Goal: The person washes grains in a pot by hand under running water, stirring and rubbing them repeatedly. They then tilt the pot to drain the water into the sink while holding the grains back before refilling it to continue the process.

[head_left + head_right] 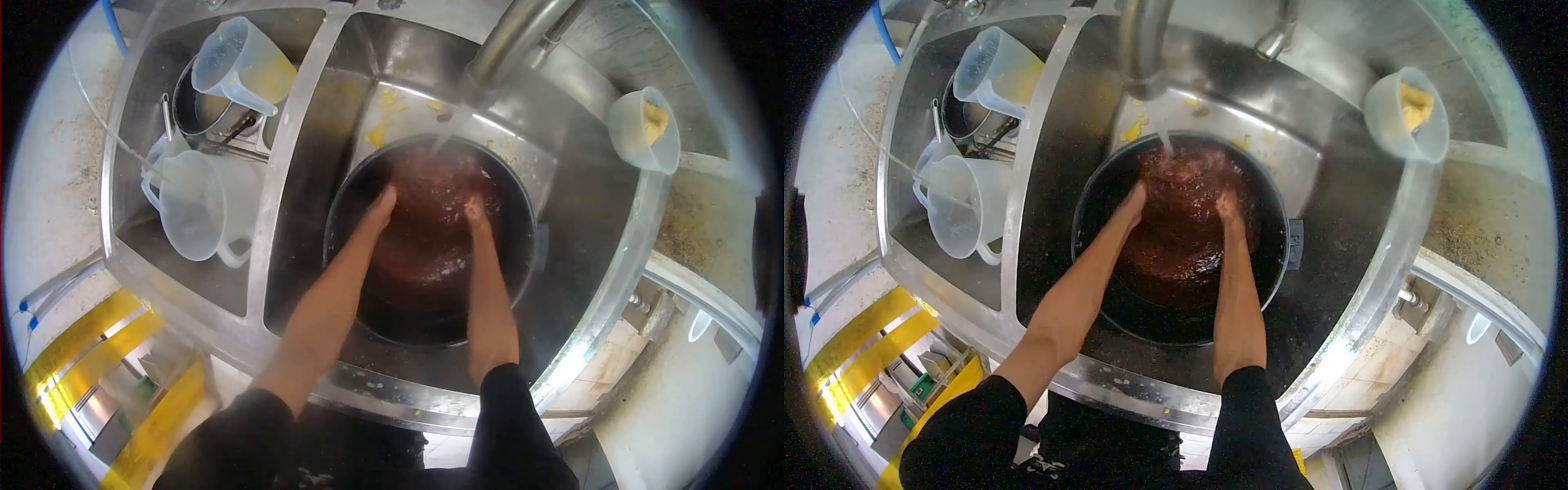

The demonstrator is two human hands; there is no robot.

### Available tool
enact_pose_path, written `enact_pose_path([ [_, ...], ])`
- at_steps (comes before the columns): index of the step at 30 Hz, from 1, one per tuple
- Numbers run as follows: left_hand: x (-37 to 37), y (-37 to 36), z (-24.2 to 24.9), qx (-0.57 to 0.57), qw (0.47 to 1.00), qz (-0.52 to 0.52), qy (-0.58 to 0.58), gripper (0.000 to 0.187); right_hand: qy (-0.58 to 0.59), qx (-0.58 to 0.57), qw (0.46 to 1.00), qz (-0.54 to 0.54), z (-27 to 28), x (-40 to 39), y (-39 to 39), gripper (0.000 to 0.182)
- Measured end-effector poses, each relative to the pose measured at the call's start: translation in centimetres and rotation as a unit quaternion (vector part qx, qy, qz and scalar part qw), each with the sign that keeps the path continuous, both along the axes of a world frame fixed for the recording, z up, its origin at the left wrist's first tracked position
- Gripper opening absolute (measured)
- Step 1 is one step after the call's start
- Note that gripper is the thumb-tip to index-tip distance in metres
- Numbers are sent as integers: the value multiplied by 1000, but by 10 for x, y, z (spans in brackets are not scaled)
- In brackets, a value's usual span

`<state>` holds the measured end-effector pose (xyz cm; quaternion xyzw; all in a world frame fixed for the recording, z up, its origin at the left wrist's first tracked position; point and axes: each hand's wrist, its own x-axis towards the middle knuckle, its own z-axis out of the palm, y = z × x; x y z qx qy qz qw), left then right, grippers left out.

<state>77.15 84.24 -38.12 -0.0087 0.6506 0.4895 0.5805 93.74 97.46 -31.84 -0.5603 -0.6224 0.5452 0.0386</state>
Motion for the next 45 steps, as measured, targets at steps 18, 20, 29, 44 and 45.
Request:
enact_pose_path([
  [18,47,-13,99,-192,608,-727,253,41,-319,113,775,533,26,22,-49,53],
  [20,50,-62,-58,-68,597,-652,462,44,-392,15,742,544,-24,49,-43,59],
  [29,-4,9,109,-208,690,-573,390,53,-362,78,875,312,63,31,-40,59],
  [44,51,-39,116,-118,947,95,-283,82,135,-357,866,-324,-72,84,-116,63],
  [45,54,-39,102,-28,940,130,-314,83,119,-292,905,-286,-38,61,-101,62],
])
